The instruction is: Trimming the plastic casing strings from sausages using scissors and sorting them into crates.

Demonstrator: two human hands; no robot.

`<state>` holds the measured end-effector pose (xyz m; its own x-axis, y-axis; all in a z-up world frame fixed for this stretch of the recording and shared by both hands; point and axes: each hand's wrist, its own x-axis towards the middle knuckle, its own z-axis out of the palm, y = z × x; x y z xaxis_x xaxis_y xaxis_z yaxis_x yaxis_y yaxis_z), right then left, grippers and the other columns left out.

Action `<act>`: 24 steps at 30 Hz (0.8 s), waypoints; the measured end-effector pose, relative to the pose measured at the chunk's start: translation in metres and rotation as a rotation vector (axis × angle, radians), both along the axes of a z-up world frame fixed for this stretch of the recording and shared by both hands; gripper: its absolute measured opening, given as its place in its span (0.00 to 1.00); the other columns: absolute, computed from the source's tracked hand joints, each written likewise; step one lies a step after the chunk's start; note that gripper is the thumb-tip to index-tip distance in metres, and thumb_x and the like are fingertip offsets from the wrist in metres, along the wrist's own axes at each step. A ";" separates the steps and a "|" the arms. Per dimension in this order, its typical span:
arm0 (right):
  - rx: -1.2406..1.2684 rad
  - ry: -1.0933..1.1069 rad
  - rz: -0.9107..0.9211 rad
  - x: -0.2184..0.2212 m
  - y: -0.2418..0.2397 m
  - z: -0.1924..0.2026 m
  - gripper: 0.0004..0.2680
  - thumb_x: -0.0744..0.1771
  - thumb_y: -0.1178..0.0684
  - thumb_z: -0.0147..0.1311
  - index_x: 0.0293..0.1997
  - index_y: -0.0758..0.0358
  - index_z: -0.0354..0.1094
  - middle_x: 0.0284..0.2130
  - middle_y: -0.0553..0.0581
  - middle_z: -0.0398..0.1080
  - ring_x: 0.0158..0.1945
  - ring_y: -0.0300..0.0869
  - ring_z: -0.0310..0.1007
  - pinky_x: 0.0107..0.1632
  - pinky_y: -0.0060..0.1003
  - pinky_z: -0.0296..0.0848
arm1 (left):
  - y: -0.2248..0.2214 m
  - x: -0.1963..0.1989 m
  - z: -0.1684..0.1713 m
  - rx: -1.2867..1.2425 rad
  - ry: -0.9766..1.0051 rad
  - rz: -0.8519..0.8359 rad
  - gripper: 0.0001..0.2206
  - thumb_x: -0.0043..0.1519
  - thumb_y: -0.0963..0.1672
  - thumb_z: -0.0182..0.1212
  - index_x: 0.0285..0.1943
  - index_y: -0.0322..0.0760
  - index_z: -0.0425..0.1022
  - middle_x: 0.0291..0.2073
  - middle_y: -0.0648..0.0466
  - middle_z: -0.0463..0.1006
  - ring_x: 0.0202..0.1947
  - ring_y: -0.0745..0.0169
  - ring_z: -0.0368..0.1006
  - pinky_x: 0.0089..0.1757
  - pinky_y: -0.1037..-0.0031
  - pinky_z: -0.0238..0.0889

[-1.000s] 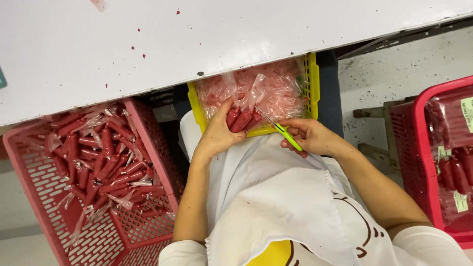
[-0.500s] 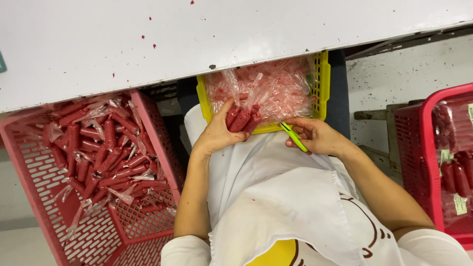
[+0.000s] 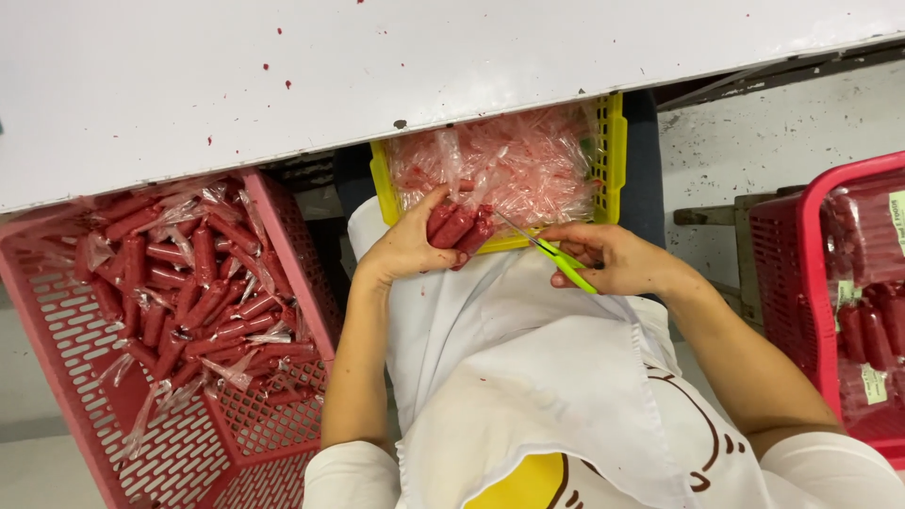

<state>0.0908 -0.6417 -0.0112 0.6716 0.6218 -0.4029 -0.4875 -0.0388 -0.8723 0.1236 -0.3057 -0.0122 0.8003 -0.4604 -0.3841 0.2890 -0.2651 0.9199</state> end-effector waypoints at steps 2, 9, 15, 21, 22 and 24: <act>-0.070 -0.073 0.062 0.007 0.006 0.013 0.25 0.62 0.63 0.66 0.67 0.62 0.63 0.22 0.56 0.69 0.19 0.35 0.68 0.20 0.27 0.69 | -0.015 0.009 0.035 0.055 -0.013 -0.097 0.45 0.40 0.44 0.78 0.72 0.43 0.63 0.57 0.39 0.75 0.61 0.38 0.70 0.61 0.54 0.57; -0.062 -0.009 0.061 0.008 -0.003 -0.001 0.23 0.63 0.63 0.64 0.66 0.62 0.64 0.23 0.52 0.67 0.20 0.31 0.66 0.20 0.22 0.66 | -0.010 0.026 0.035 0.201 -0.031 -0.258 0.45 0.40 0.46 0.76 0.72 0.47 0.62 0.53 0.37 0.78 0.58 0.31 0.71 0.57 0.50 0.61; -0.141 0.017 0.040 0.004 -0.010 0.009 0.24 0.62 0.64 0.64 0.66 0.61 0.63 0.18 0.55 0.68 0.14 0.35 0.66 0.17 0.25 0.68 | -0.010 0.026 0.040 0.206 0.009 -0.256 0.44 0.41 0.44 0.74 0.73 0.48 0.62 0.58 0.36 0.76 0.61 0.30 0.68 0.59 0.50 0.60; -0.312 -0.098 0.171 0.025 0.006 0.044 0.20 0.62 0.56 0.69 0.59 0.61 0.70 0.17 0.49 0.63 0.18 0.34 0.65 0.23 0.25 0.65 | -0.031 0.030 0.064 0.352 -0.036 -0.438 0.43 0.44 0.45 0.71 0.73 0.43 0.60 0.60 0.36 0.74 0.62 0.29 0.67 0.61 0.47 0.57; -0.310 -0.085 0.171 0.028 0.008 0.048 0.19 0.62 0.57 0.69 0.59 0.61 0.70 0.17 0.49 0.62 0.19 0.34 0.65 0.25 0.25 0.65 | -0.031 0.030 0.065 0.337 -0.051 -0.444 0.43 0.43 0.45 0.71 0.73 0.49 0.61 0.58 0.38 0.76 0.61 0.29 0.69 0.59 0.47 0.59; -0.311 -0.071 0.173 0.031 0.010 0.050 0.19 0.62 0.57 0.69 0.59 0.62 0.70 0.18 0.49 0.61 0.20 0.34 0.65 0.26 0.25 0.65 | -0.030 0.029 0.069 0.318 -0.067 -0.447 0.43 0.43 0.45 0.71 0.73 0.55 0.61 0.56 0.40 0.77 0.59 0.30 0.70 0.57 0.48 0.61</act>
<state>0.1219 -0.6314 0.0390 0.6004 0.5838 -0.5465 -0.3891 -0.3837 -0.8375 0.1531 -0.3357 0.0571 0.5810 -0.6302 -0.5151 0.0285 -0.6167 0.7867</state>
